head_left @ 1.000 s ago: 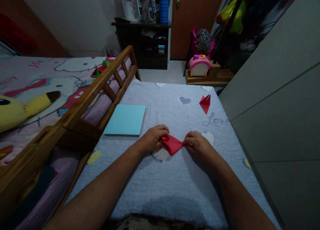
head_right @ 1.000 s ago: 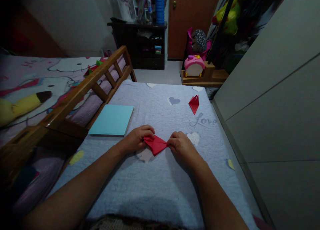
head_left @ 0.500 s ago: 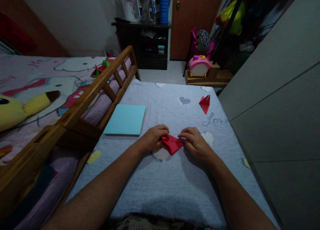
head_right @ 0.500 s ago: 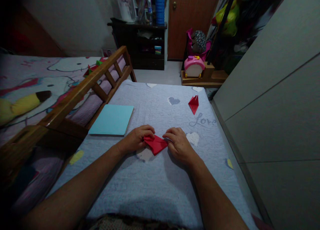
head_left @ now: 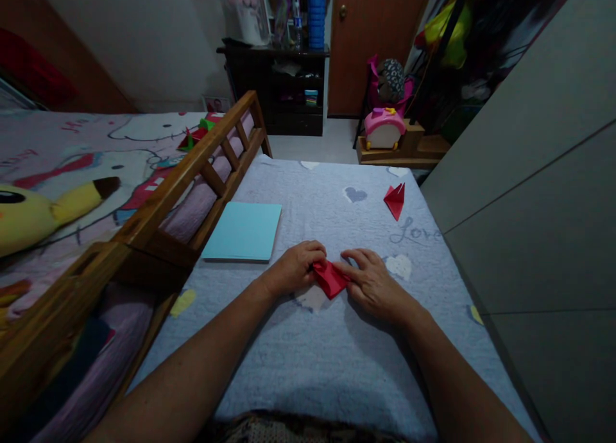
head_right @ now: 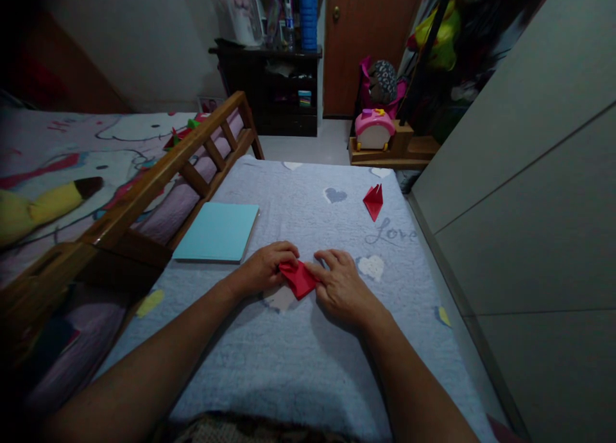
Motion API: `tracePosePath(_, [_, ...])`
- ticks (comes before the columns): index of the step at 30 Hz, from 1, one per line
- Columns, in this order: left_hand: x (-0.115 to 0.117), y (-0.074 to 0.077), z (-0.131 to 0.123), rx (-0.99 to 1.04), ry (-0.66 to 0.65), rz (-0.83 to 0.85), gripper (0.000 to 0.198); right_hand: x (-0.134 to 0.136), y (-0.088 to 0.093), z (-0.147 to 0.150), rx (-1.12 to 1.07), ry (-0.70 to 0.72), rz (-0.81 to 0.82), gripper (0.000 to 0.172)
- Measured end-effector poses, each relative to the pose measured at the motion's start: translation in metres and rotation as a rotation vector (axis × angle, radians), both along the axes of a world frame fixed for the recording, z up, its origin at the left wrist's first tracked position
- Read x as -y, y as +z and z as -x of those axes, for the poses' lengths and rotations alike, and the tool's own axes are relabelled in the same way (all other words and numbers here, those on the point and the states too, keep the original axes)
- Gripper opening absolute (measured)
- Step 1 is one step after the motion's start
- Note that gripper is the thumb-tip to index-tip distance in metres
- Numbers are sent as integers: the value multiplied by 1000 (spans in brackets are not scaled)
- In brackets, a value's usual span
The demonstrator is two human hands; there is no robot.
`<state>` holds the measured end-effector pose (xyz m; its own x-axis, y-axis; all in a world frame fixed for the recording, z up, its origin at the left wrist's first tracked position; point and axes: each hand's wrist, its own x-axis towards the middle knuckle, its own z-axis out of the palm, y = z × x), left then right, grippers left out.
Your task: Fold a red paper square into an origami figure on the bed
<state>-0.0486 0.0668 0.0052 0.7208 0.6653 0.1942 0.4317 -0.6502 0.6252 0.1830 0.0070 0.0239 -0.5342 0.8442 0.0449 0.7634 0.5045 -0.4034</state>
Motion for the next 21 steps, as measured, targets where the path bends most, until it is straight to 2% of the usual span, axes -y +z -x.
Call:
tracePosePath(9, [0, 3, -1, -15, -1, 0, 19, 1, 5, 5, 31, -33, 8, 45])
tracePosePath(21, [-1, 0, 0, -10, -4, 3, 18, 4, 17, -21, 57, -34, 101, 53])
